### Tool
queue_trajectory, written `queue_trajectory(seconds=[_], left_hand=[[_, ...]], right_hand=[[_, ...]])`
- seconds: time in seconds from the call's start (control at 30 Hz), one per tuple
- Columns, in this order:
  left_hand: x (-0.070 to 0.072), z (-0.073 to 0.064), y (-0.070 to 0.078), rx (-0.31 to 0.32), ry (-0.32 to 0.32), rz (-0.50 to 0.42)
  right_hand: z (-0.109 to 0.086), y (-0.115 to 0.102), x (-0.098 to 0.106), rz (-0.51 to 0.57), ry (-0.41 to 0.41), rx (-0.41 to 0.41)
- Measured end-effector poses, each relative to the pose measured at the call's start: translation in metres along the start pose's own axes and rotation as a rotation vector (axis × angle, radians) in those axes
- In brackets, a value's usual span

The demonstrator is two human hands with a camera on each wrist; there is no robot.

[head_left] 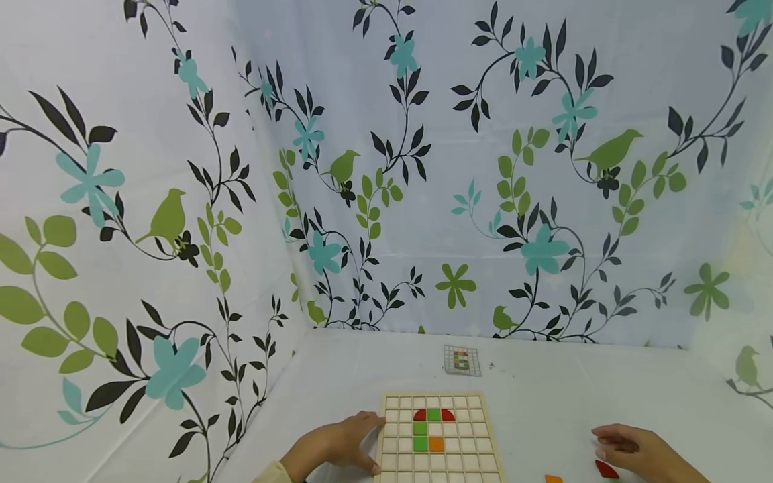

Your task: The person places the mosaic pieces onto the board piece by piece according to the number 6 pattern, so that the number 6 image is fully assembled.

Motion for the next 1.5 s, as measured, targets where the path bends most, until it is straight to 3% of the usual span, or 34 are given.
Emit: queue_trajectory(seconds=[0.07,0.3,0.4,0.53,0.73,1.0,1.17,1.33,1.5], left_hand=[[-0.001,0.001,-0.002,-0.008,-0.001,0.018],[0.014,-0.025,0.042,0.096,0.018,-0.029],[0.017,-0.031,0.05,0.101,0.029,-0.017],[0.017,-0.029,0.047,0.096,0.023,-0.028],[0.011,-0.02,0.038,0.02,0.0,0.016],[0.018,-0.03,0.051,0.091,0.02,-0.026],[0.018,-0.032,0.052,0.092,0.03,-0.029],[0.017,-0.032,0.051,0.09,0.026,-0.025],[0.016,-0.03,0.049,0.087,0.025,-0.013]], right_hand=[[-0.002,0.007,-0.003,0.005,-0.025,0.012],[-0.004,0.012,-0.009,0.041,-0.087,0.082],[-0.005,0.012,-0.012,0.067,-0.107,0.087],[-0.005,0.011,-0.013,0.078,-0.11,0.113],[-0.008,0.009,-0.012,0.073,-0.093,0.143],[-0.008,0.008,-0.012,-0.053,-0.018,0.079],[-0.009,0.0,-0.01,-0.143,0.022,0.131],[-0.007,-0.002,-0.011,-0.175,0.031,0.133],[-0.007,-0.007,-0.011,-0.219,0.046,0.191]])
Point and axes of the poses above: each hand's wrist, its own z-axis towards the middle knuckle, its own x-axis out of the back of the hand, y = z × x, the point moved 10 cm from there along z, towards the middle knuckle, and after that the axes turned 15 degrees about -z, right-handed, at the moved point
